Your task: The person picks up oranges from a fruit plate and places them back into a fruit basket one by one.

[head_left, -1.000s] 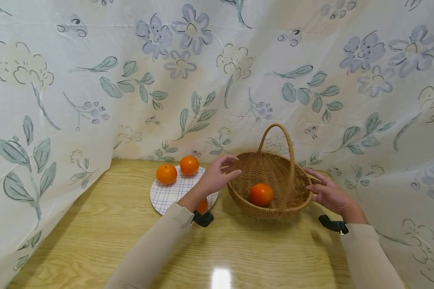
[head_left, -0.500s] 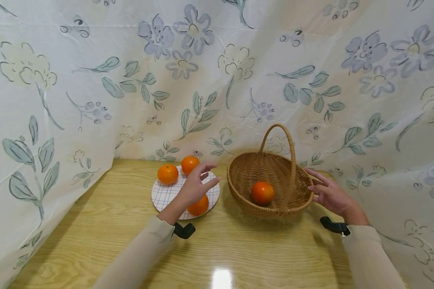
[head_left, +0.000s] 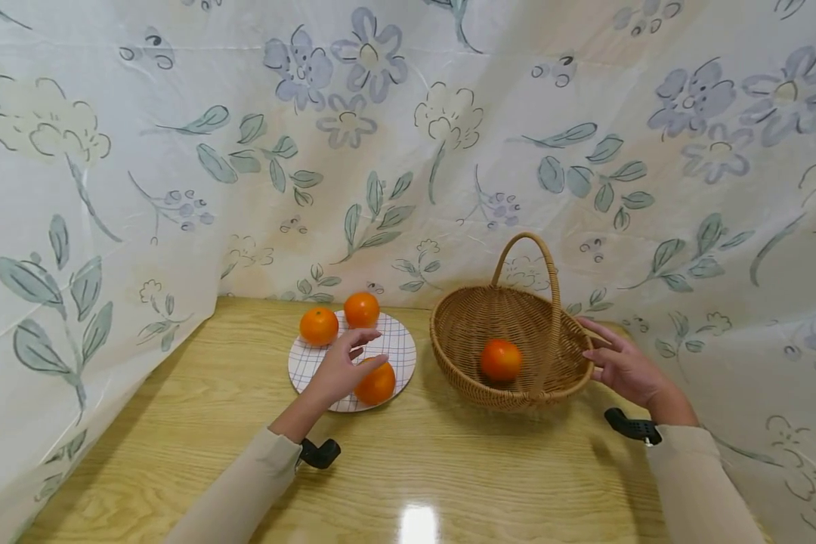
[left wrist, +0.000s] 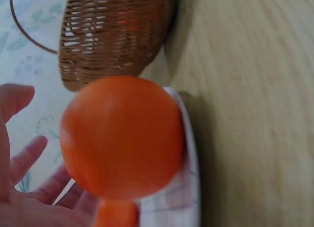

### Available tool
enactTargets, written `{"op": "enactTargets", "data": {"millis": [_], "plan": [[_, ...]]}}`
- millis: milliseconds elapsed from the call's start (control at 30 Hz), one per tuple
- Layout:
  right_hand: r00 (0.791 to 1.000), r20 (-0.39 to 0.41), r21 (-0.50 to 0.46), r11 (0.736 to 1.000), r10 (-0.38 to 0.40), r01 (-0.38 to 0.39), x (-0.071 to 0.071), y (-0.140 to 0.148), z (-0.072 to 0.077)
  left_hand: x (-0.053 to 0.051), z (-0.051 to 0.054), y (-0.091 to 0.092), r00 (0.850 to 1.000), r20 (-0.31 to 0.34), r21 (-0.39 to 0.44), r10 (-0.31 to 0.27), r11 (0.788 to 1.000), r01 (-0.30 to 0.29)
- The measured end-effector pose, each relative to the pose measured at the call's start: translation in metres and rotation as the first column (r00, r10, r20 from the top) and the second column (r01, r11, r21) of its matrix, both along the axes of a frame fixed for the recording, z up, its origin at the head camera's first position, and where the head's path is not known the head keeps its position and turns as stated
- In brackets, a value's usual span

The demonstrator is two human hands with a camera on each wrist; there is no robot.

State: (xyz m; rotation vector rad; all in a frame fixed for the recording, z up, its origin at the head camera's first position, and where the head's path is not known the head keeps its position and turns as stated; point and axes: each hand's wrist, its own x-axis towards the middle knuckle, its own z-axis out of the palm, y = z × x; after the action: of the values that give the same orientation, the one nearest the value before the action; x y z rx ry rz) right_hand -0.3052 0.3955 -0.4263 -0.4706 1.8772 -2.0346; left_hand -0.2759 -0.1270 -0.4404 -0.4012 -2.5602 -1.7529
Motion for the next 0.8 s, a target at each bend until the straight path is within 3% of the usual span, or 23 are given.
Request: {"op": "enactTargets", "data": {"millis": [433, 800], "plan": [[1.0, 0.011, -0.035, 0.999, 0.003, -0.003, 0.007, -0.001, -0.001, 0.013, -0.021, -0.02, 0.995, 0.097, -0.092, -0.019, 0.995, 0.028], [1.0, 0.02, -0.057, 0.998, -0.006, 0.007, 0.012, -0.004, -0.004, 0.019, -0.023, -0.024, 0.986, 0.155, -0.103, -0.061, 0.992, 0.078]]}}
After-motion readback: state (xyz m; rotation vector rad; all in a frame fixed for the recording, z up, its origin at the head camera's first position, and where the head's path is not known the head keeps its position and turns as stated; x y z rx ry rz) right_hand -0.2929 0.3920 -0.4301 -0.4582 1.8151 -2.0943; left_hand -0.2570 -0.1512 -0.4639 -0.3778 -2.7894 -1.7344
